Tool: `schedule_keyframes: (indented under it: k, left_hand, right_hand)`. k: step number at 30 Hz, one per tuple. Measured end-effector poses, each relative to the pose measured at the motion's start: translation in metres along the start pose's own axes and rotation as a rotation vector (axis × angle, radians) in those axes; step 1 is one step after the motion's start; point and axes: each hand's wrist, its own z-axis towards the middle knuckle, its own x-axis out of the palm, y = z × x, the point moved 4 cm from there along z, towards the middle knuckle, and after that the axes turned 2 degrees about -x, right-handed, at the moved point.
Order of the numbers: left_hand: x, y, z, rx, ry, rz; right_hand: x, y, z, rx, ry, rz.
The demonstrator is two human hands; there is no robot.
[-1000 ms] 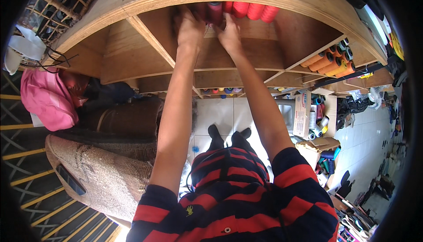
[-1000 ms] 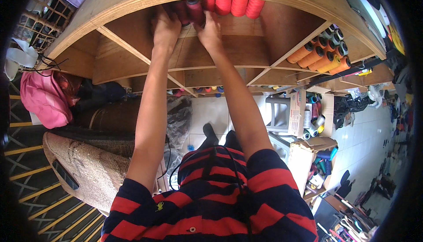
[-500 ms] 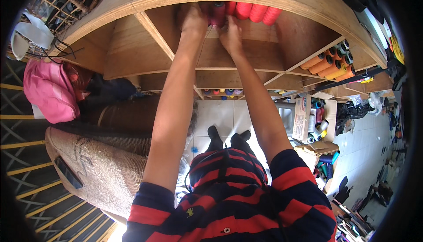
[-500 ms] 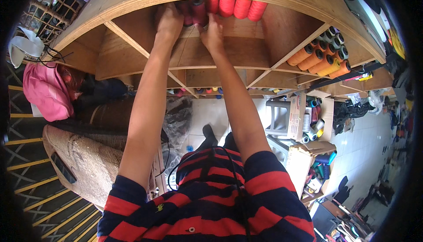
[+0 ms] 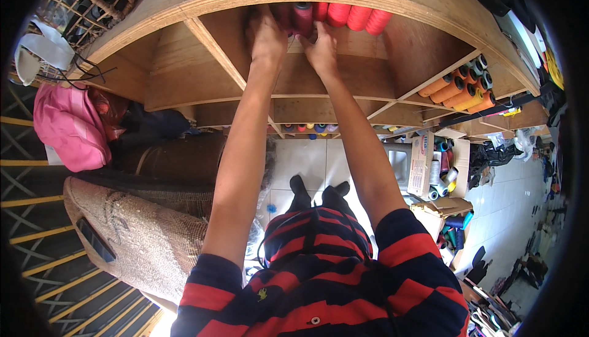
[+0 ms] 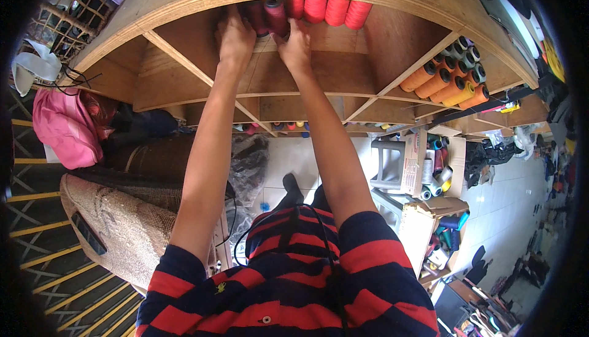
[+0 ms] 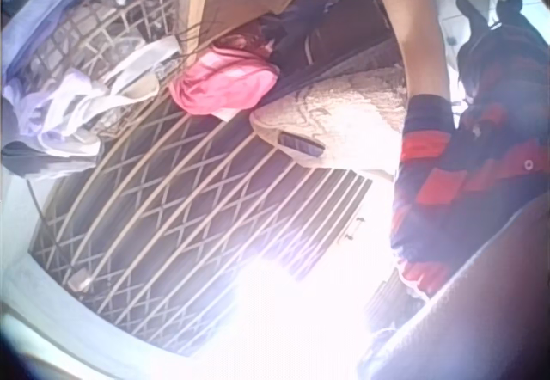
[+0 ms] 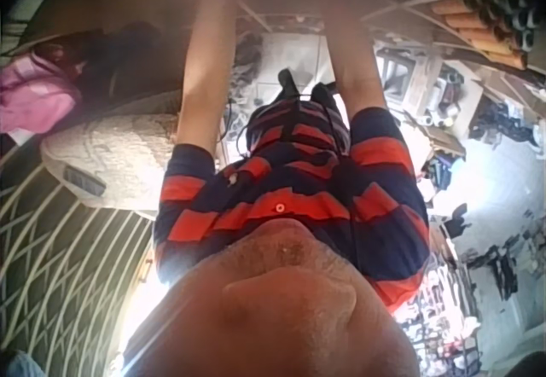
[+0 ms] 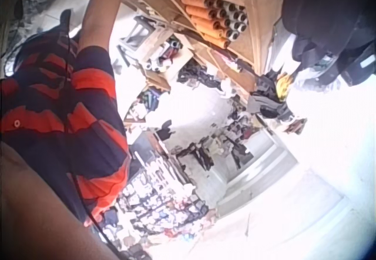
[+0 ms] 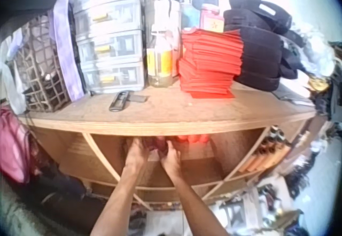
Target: The person sorts through thread spools in cardboard boxes and places them onto wooden shelves. They repeatedly pick up spools, inspect them, and arrange them by color on the shelves.
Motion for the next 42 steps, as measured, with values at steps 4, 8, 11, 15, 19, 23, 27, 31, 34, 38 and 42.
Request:
schedule_keyframes:
  k: [4,8,11,15,19,23,27,31,34,38,42]
  left_hand:
    - [-0.01,-0.01,0.024,-0.586,0.411,-0.289]
    - [-0.019,-0.005,0.027,-0.507,0.343,-0.22]
    - [-0.044,-0.014,0.018,-0.519,0.26,-0.516]
    - [-0.083,-0.029,-0.002,-0.584,0.168,-0.381]
    - [-0.106,-0.042,-0.016,-0.674,0.039,-0.424]
    - [-0.095,-0.04,-0.021,-0.728,0.041,-0.478]
    - [-0.085,-0.038,-0.027,-0.714,0.072,-0.466]
    - [-0.1,-0.051,-0.031,-0.702,-0.047,-0.485]
    - [-0.123,-0.047,-0.051,-0.783,-0.086,-0.53]
    - [-0.145,-0.06,-0.072,-0.824,-0.08,-0.655]
    - [-0.15,-0.061,-0.083,-0.813,-0.093,-0.655]
  right_hand:
    - [-0.006,-0.013,-0.002,0.009,-0.073,-0.036]
    - [-0.007,-0.004,-0.002,0.104,-0.066,0.015]
    - [-0.006,0.003,0.002,0.147,0.01,-0.035]
    - [0.003,-0.009,0.01,-0.06,0.005,-0.031]
    - [0.014,0.002,0.016,-0.213,0.077,0.062]
    - [0.024,0.003,0.02,-0.189,0.166,0.028]
    - [0.027,0.005,0.023,-0.271,0.116,-0.015]
    - [0.03,-0.011,0.026,-0.343,0.077,-0.188]
    - [0.043,0.023,0.015,-0.15,0.149,-0.523]
    - [0.048,0.024,0.012,0.007,0.066,-0.604]
    - [0.054,0.022,0.008,0.001,0.039,-0.622]
